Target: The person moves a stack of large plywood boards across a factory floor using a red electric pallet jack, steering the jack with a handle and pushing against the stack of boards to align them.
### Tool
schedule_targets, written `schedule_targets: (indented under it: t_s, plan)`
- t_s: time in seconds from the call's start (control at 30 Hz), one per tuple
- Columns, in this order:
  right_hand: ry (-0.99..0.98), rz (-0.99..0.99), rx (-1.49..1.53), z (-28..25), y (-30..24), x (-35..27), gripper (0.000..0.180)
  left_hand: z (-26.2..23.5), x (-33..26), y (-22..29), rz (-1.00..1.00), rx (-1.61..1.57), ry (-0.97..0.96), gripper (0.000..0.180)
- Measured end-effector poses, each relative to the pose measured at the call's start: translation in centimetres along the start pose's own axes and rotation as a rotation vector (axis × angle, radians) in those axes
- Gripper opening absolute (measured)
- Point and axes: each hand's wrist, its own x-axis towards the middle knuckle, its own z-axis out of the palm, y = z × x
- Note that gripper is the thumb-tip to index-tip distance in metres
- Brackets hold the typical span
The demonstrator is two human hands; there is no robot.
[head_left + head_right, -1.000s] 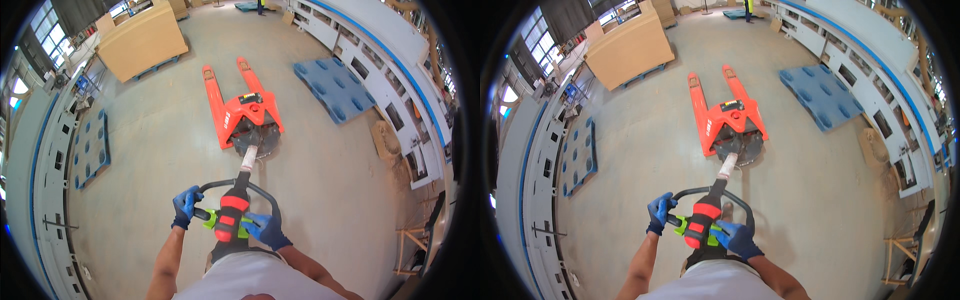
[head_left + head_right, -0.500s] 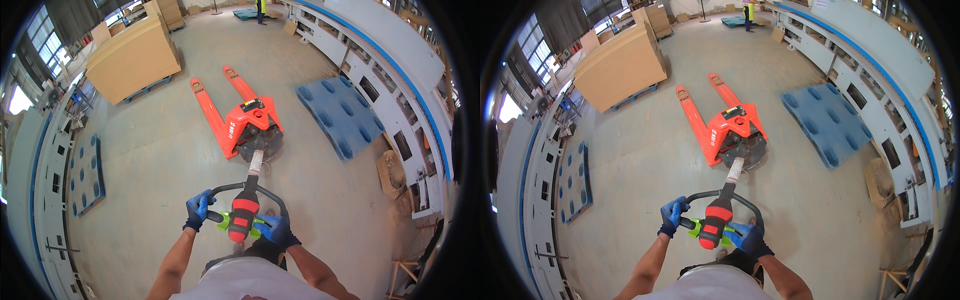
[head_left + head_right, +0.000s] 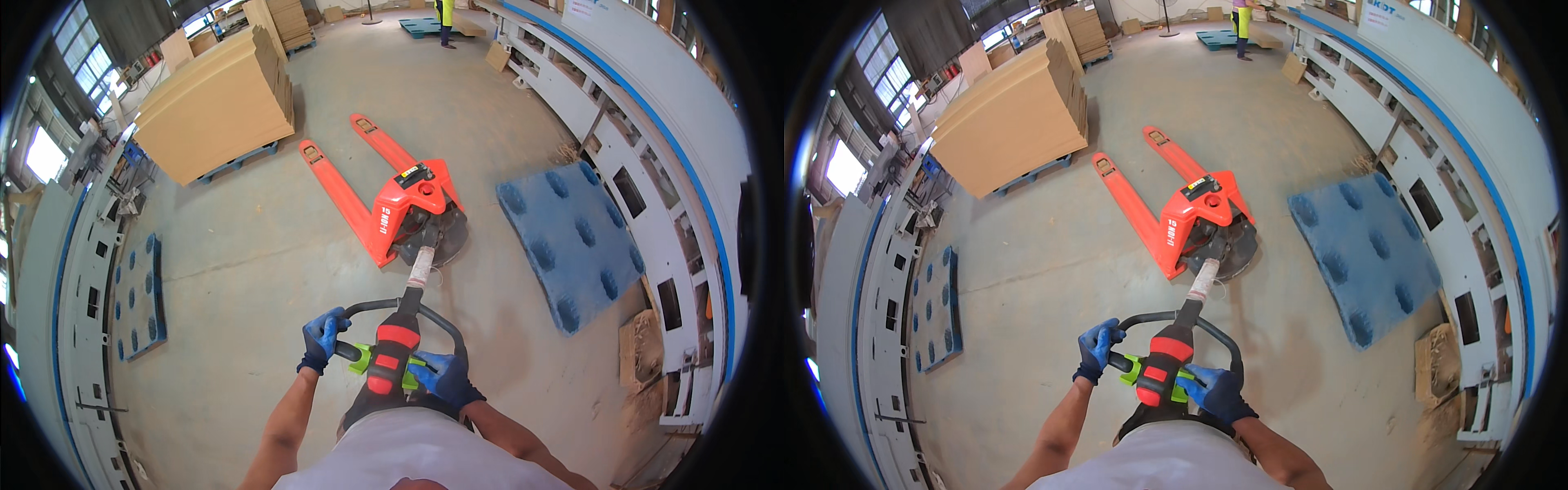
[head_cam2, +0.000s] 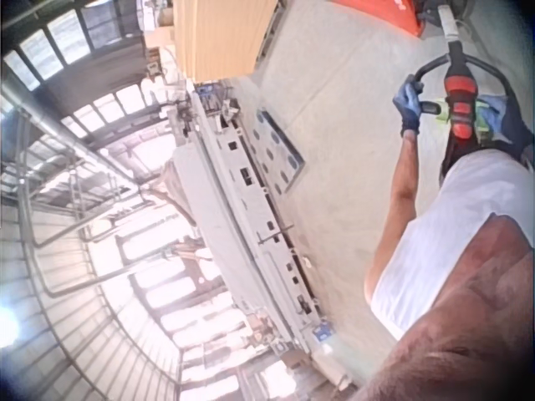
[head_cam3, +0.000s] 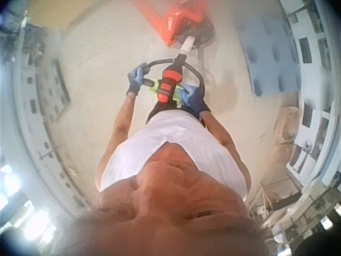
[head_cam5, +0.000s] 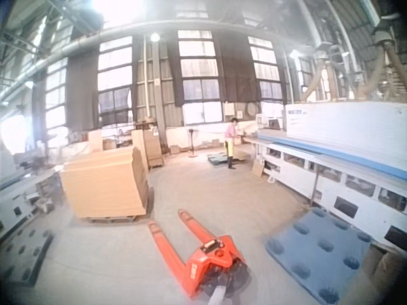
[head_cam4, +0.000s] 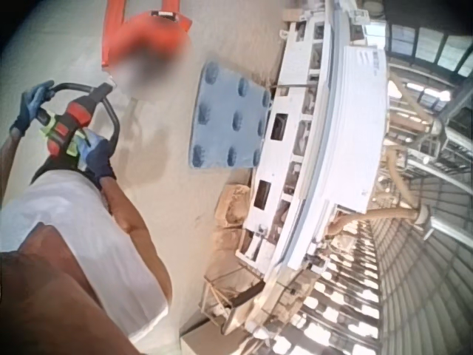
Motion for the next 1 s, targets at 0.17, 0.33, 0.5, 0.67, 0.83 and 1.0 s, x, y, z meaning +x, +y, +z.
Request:
schedule_targets:
  t_s: [0.17,0.33,0.5,0.67,0.83,1.0]
  plan:
    - [0.072,-0.127,-0.041,-4.9,3.2,6.1,0.036,5.2,6.0,0.8,0.010,-0.002,0.033,0.031]
    - [-0.019,-0.015,-0.072,-13.3,5.5,12.5,0.033,12.5,11.6,3.9,-0.001,0.063,0.015,0.025]
    - [-0.101,-0.056,-0.086,-18.8,8.8,17.6,0.030,16.4,16.4,4.3,0.232,0.294,-0.071,0.020]
    - [-0.135,-0.116,-0.031,-24.2,10.7,22.9,0.033,20.7,20.6,6.2,0.290,0.356,-0.077,0.016]
    - [-0.217,-0.163,-0.003,-29.5,12.4,29.2,0.035,24.2,24.9,7.1,0.407,0.444,-0.174,0.018]
    - [-0.269,-0.225,-0.076,-33.4,13.6,34.8,0.034,28.2,28.1,8.2,0.336,0.509,-0.089,0.017]
